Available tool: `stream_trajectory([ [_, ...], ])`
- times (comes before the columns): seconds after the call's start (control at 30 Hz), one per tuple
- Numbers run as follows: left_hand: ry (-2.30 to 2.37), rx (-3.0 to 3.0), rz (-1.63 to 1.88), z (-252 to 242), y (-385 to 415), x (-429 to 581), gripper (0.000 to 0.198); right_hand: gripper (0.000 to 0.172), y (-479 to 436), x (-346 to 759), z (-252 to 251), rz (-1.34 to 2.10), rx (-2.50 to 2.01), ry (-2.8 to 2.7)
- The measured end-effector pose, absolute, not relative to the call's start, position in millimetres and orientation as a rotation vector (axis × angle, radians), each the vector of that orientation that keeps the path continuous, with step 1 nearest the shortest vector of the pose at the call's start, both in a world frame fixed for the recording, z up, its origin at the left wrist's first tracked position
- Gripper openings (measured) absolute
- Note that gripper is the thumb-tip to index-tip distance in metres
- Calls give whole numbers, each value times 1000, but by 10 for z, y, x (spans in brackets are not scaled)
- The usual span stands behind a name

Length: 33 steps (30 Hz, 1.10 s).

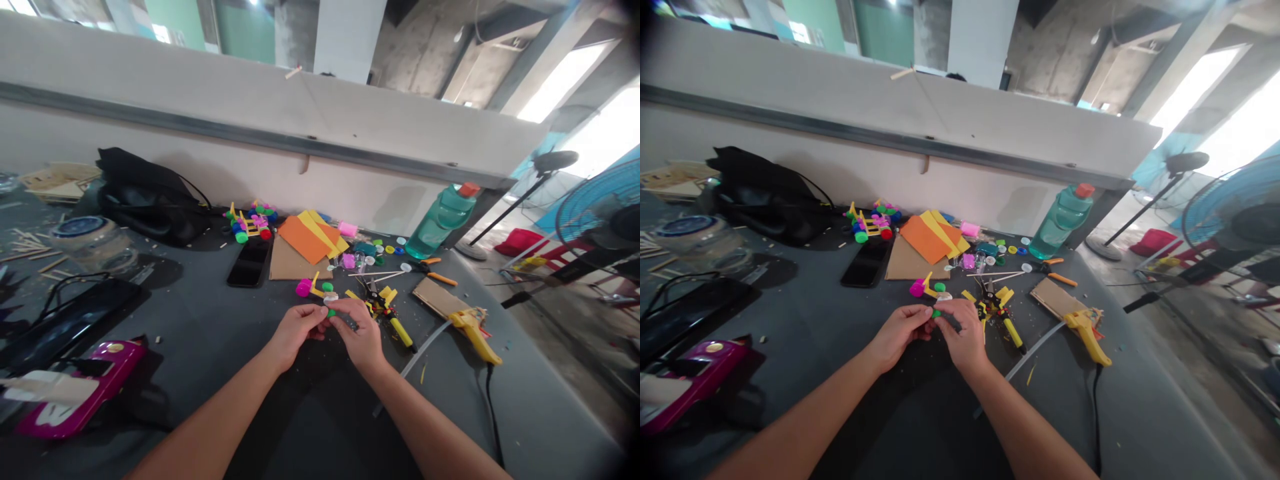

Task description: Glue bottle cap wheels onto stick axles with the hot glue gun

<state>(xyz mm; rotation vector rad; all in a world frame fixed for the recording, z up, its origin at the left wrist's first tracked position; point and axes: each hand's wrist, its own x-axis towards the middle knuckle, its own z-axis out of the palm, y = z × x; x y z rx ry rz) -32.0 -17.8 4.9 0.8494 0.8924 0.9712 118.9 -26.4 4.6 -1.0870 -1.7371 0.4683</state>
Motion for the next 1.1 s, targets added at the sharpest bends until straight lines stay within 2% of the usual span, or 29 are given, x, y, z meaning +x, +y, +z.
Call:
stream_trajectory([
  [0.17,903,864,987,27,-179,-318,26,23,-261,1185,55,435,-1112,-1755],
  [0.37,902,856,992,35,-187,-306,34,16,-246,1193,63,393,-1073,-1791],
  [0.53,908,913,954,64,-189,-305,26,15,-246,1186,44,357,-1049,-1806],
  [1.1,889,884,937,29,-176,-319,23,17,-260,1170,47,336,-1027,-1817],
])
